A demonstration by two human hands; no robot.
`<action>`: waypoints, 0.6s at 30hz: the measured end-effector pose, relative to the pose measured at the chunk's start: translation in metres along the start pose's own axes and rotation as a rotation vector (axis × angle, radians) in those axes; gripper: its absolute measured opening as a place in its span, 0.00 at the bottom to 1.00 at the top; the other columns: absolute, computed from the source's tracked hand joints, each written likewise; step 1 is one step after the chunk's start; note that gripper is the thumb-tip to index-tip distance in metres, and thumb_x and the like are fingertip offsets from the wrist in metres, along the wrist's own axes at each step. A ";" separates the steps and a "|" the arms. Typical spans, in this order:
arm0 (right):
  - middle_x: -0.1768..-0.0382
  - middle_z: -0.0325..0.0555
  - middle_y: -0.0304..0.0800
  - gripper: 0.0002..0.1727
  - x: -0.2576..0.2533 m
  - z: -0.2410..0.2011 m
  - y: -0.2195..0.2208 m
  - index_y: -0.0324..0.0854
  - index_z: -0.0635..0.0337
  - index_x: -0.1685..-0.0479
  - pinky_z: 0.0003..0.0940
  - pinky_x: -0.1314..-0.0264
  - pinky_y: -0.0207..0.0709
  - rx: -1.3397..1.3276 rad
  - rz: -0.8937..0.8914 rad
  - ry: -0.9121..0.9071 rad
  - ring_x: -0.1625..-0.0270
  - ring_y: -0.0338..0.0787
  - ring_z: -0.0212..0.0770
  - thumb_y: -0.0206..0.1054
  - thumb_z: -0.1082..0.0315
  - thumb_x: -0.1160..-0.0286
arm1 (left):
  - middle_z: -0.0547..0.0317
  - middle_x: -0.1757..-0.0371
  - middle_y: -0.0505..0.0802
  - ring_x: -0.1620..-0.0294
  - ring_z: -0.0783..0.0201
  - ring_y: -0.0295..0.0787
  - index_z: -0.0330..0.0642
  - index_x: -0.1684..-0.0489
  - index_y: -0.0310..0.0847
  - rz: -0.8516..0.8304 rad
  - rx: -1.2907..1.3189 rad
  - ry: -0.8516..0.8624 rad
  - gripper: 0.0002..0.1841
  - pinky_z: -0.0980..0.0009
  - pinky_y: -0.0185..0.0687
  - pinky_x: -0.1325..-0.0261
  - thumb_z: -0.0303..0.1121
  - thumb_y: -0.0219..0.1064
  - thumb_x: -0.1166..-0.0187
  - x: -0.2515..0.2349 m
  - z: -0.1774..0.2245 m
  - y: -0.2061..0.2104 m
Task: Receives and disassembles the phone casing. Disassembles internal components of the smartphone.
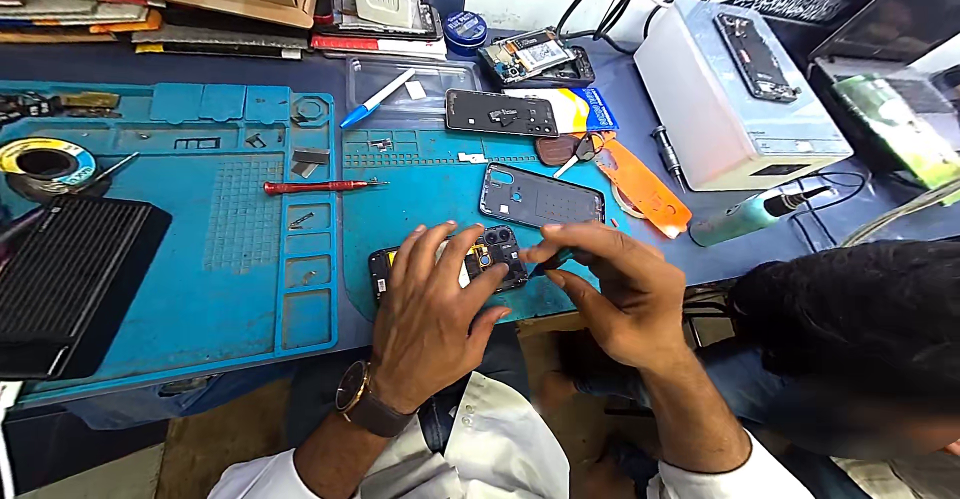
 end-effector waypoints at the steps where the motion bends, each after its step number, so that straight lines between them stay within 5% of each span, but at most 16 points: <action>1: 0.39 0.52 0.89 0.26 0.001 0.002 0.001 0.78 0.67 0.29 0.48 0.31 0.88 0.003 -0.010 -0.005 0.36 0.90 0.47 0.69 0.79 0.31 | 0.55 0.16 0.78 0.11 0.43 0.62 0.66 0.38 0.91 -0.010 0.004 0.026 0.21 0.39 0.46 0.08 0.59 0.62 0.20 0.000 0.000 0.000; 4: 0.46 0.46 0.88 0.29 0.007 0.011 0.008 0.81 0.61 0.29 0.38 0.40 0.87 0.169 0.190 -0.009 0.46 0.89 0.39 0.82 0.71 0.34 | 0.54 0.17 0.79 0.11 0.42 0.61 0.66 0.37 0.91 -0.025 0.008 0.055 0.20 0.39 0.45 0.08 0.58 0.60 0.18 0.000 0.001 0.000; 6: 0.52 0.44 0.87 0.28 0.009 0.008 0.008 0.81 0.61 0.29 0.35 0.47 0.89 0.172 0.214 -0.004 0.52 0.89 0.37 0.78 0.76 0.32 | 0.52 0.17 0.79 0.11 0.41 0.62 0.65 0.38 0.91 -0.027 0.009 0.053 0.20 0.38 0.44 0.08 0.56 0.60 0.18 0.000 0.001 -0.001; 9: 0.40 0.52 0.91 0.27 0.005 0.002 0.006 0.78 0.63 0.27 0.49 0.33 0.89 -0.033 0.058 -0.014 0.37 0.92 0.48 0.66 0.81 0.31 | 0.53 0.17 0.79 0.11 0.42 0.62 0.66 0.38 0.91 -0.032 0.001 0.053 0.20 0.38 0.44 0.08 0.57 0.60 0.18 0.000 0.001 0.000; 11: 0.36 0.53 0.86 0.29 0.005 0.004 0.007 0.77 0.64 0.26 0.49 0.29 0.85 0.040 0.091 -0.021 0.34 0.88 0.49 0.74 0.75 0.32 | 0.53 0.17 0.79 0.11 0.42 0.61 0.66 0.37 0.91 -0.036 0.004 0.055 0.20 0.38 0.43 0.08 0.57 0.60 0.18 0.000 0.001 -0.001; 13: 0.47 0.47 0.86 0.30 0.007 0.006 0.008 0.82 0.62 0.29 0.38 0.41 0.87 0.191 0.213 -0.003 0.46 0.88 0.39 0.81 0.72 0.34 | 0.53 0.17 0.79 0.10 0.42 0.61 0.66 0.36 0.91 -0.042 0.003 0.050 0.20 0.38 0.43 0.07 0.57 0.59 0.17 0.000 0.001 0.000; 15: 0.53 0.46 0.87 0.28 0.007 0.004 0.007 0.83 0.63 0.29 0.36 0.48 0.88 0.165 0.211 0.001 0.52 0.89 0.39 0.78 0.77 0.33 | 0.54 0.17 0.79 0.11 0.42 0.62 0.66 0.37 0.91 -0.043 0.000 0.045 0.20 0.38 0.43 0.07 0.57 0.59 0.17 0.000 0.001 0.000; 18: 0.39 0.53 0.89 0.26 0.005 0.001 0.004 0.80 0.65 0.30 0.50 0.32 0.88 -0.012 0.069 -0.023 0.37 0.90 0.48 0.66 0.81 0.33 | 0.53 0.17 0.79 0.11 0.41 0.62 0.66 0.37 0.91 -0.045 0.004 0.050 0.20 0.37 0.44 0.08 0.57 0.59 0.17 -0.001 0.001 -0.001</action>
Point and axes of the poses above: each hand's wrist, its own x-axis away from the middle knuckle, its own y-axis out of the palm, z = x × y, the point moved 2 cm from there along -x, towards the middle knuckle
